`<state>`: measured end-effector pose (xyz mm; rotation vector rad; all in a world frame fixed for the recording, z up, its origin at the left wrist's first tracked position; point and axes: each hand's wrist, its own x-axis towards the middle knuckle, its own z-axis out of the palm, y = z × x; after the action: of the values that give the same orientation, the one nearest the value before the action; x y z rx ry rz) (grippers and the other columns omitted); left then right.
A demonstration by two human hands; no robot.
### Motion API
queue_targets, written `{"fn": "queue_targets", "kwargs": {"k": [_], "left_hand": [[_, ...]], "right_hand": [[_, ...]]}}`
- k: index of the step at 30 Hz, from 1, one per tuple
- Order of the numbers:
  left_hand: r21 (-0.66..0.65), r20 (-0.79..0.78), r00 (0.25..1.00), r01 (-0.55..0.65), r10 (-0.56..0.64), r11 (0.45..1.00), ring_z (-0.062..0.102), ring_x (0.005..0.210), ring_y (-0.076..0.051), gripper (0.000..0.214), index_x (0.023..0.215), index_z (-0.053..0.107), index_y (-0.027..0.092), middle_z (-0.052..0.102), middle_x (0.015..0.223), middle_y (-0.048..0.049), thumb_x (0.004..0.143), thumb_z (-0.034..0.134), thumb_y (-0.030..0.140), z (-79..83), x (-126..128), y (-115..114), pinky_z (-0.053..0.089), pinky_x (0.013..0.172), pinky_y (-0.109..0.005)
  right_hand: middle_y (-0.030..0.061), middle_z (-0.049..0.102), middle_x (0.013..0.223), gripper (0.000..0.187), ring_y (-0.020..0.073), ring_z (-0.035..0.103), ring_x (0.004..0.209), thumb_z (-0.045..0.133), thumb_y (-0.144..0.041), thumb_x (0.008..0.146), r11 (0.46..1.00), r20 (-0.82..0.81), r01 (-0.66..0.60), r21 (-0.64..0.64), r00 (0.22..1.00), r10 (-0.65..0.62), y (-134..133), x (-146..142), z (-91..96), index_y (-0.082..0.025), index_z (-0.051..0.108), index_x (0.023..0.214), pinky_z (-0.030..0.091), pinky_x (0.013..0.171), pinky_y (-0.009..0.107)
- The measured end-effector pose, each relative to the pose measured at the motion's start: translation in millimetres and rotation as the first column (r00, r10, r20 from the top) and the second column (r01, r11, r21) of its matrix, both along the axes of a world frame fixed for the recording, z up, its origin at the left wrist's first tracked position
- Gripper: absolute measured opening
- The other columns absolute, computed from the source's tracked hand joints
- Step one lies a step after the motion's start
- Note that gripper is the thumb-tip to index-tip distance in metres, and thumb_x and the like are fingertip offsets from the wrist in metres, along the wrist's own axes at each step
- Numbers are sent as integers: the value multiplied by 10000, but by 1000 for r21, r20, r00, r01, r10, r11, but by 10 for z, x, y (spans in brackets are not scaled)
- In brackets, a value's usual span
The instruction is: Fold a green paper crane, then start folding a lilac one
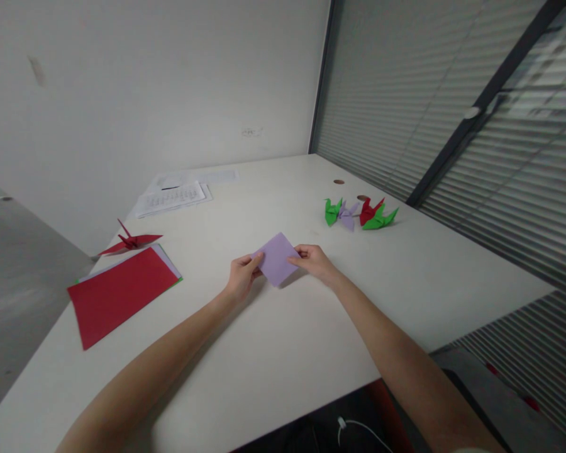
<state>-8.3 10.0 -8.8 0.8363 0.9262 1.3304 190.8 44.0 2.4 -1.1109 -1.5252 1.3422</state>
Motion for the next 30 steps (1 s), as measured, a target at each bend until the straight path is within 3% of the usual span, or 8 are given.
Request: {"fn": "queue_targets", "kwargs": {"k": [11, 25, 30], "left_hand": [[-6, 10, 999, -34, 34, 999, 625, 717, -180, 444, 731, 697, 90, 686, 791, -100, 558, 839, 473, -25, -6, 26, 517, 725, -350], [3, 5, 1000, -8, 8, 1000, 624, 738, -178, 428, 756, 703, 99, 685, 804, -97, 592, 823, 475, -61, -17, 33, 538, 731, -344], [39, 33, 999, 12, -13, 999, 613, 683, -162, 424, 723, 696, 86, 650, 685, -64, 628, 795, 487, -39, -11, 17, 548, 723, -349]], "right_hand": [[55, 712, 770, 411, 167, 622, 698, 788, -479, 540, 993, 32, 85, 78, 996, -88, 67, 27, -50, -150, 683, 762, 484, 707, 318], [59, 710, 796, 396, 174, 623, 722, 781, -464, 549, 991, 9, 99, 94, 995, -101, 100, 30, -87, -158, 683, 780, 480, 729, 327], [52, 696, 777, 419, 158, 605, 699, 780, -467, 543, 976, -64, 209, 59, 977, -205, 97, 38, -32, -162, 683, 813, 470, 676, 298]]}}
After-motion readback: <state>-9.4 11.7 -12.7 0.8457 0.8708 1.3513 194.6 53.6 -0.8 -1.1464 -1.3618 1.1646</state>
